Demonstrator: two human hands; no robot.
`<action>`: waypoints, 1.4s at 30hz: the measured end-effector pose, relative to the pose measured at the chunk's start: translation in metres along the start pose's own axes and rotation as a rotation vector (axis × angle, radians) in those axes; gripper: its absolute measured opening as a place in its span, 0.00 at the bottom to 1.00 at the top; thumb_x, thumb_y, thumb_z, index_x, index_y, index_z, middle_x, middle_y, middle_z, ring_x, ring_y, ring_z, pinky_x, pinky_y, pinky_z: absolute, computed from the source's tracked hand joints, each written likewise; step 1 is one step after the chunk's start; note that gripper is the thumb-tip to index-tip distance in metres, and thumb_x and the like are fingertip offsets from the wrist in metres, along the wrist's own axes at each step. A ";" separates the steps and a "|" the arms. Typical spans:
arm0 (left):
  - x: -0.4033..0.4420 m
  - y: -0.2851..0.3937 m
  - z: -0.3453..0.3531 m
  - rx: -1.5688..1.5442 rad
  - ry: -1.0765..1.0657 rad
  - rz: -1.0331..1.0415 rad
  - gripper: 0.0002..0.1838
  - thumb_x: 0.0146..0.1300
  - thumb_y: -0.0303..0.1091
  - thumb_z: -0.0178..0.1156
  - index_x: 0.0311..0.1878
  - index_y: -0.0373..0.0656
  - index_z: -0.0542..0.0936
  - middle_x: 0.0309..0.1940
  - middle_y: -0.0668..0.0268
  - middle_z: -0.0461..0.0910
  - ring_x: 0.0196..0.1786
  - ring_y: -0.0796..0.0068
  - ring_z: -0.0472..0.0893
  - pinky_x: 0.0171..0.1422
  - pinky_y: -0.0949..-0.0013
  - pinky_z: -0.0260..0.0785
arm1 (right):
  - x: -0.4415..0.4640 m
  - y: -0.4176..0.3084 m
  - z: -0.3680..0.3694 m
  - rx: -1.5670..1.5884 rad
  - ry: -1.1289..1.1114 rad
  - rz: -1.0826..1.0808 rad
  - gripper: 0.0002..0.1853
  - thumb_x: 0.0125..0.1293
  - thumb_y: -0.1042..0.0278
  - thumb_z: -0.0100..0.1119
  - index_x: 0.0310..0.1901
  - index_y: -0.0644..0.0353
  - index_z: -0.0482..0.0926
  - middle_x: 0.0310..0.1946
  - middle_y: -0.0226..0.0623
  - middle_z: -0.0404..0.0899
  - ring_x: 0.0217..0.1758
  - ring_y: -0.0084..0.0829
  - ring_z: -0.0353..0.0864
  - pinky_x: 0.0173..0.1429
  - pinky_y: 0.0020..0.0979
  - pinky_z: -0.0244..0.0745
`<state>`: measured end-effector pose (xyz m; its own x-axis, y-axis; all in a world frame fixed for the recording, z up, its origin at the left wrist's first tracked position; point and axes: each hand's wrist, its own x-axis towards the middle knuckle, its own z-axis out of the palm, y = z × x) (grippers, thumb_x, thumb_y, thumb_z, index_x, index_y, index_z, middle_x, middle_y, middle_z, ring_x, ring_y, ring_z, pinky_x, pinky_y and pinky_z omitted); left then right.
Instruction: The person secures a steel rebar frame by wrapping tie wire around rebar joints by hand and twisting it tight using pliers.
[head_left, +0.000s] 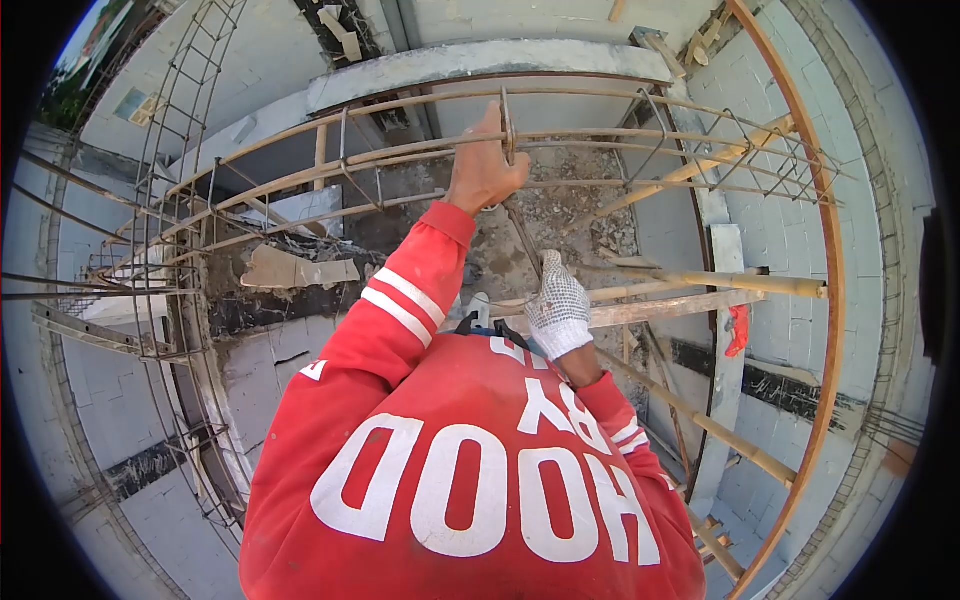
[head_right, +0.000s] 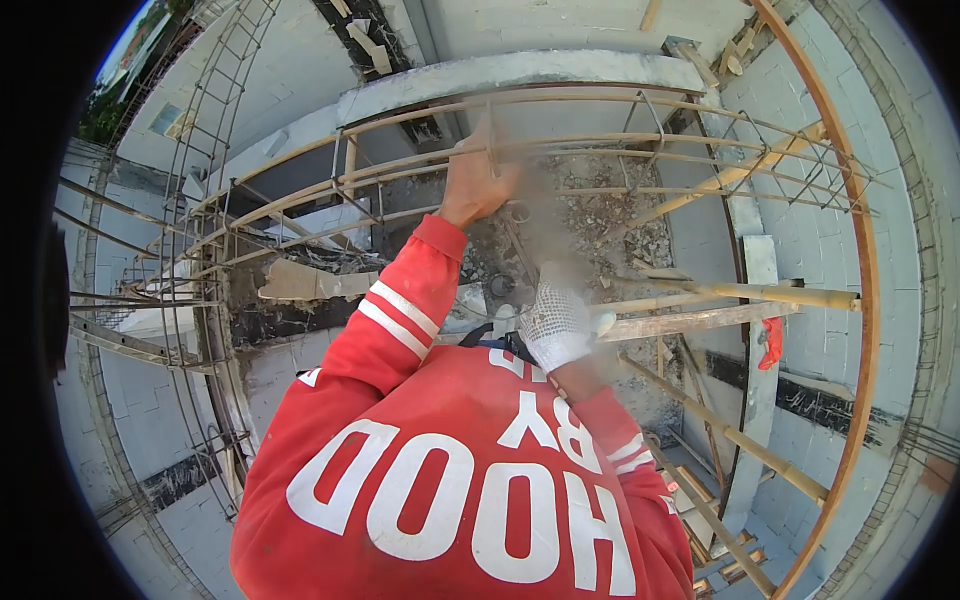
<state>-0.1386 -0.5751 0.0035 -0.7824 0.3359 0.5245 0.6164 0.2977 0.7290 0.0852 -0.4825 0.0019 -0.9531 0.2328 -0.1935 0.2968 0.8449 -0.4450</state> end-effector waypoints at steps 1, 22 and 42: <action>0.000 0.002 -0.001 -0.007 -0.009 -0.007 0.19 0.49 0.29 0.64 0.43 0.38 0.69 0.26 0.48 0.75 0.33 0.37 0.77 0.38 0.47 0.68 | 0.001 -0.008 -0.020 -0.011 -0.005 0.002 0.35 0.60 0.69 0.64 0.69 0.69 0.68 0.54 0.60 0.80 0.56 0.55 0.81 0.61 0.47 0.77; 0.002 0.010 -0.007 0.031 -0.068 -0.096 0.18 0.48 0.27 0.59 0.44 0.38 0.71 0.32 0.44 0.78 0.40 0.31 0.77 0.42 0.45 0.69 | 0.025 0.064 0.064 0.807 -0.203 -0.006 0.30 0.58 0.54 0.78 0.50 0.74 0.79 0.37 0.46 0.86 0.37 0.32 0.85 0.44 0.31 0.81; -0.002 0.006 -0.003 0.052 -0.116 -0.128 0.23 0.50 0.33 0.68 0.48 0.40 0.69 0.34 0.48 0.81 0.40 0.39 0.80 0.48 0.45 0.72 | -0.006 0.021 0.041 0.062 0.277 0.159 0.23 0.63 0.59 0.68 0.55 0.64 0.77 0.43 0.54 0.83 0.46 0.56 0.84 0.50 0.49 0.78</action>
<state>-0.1336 -0.5765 0.0086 -0.8413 0.3924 0.3719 0.5182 0.3893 0.7615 0.0999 -0.4858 -0.0423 -0.8720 0.4889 -0.0230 0.4380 0.7585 -0.4826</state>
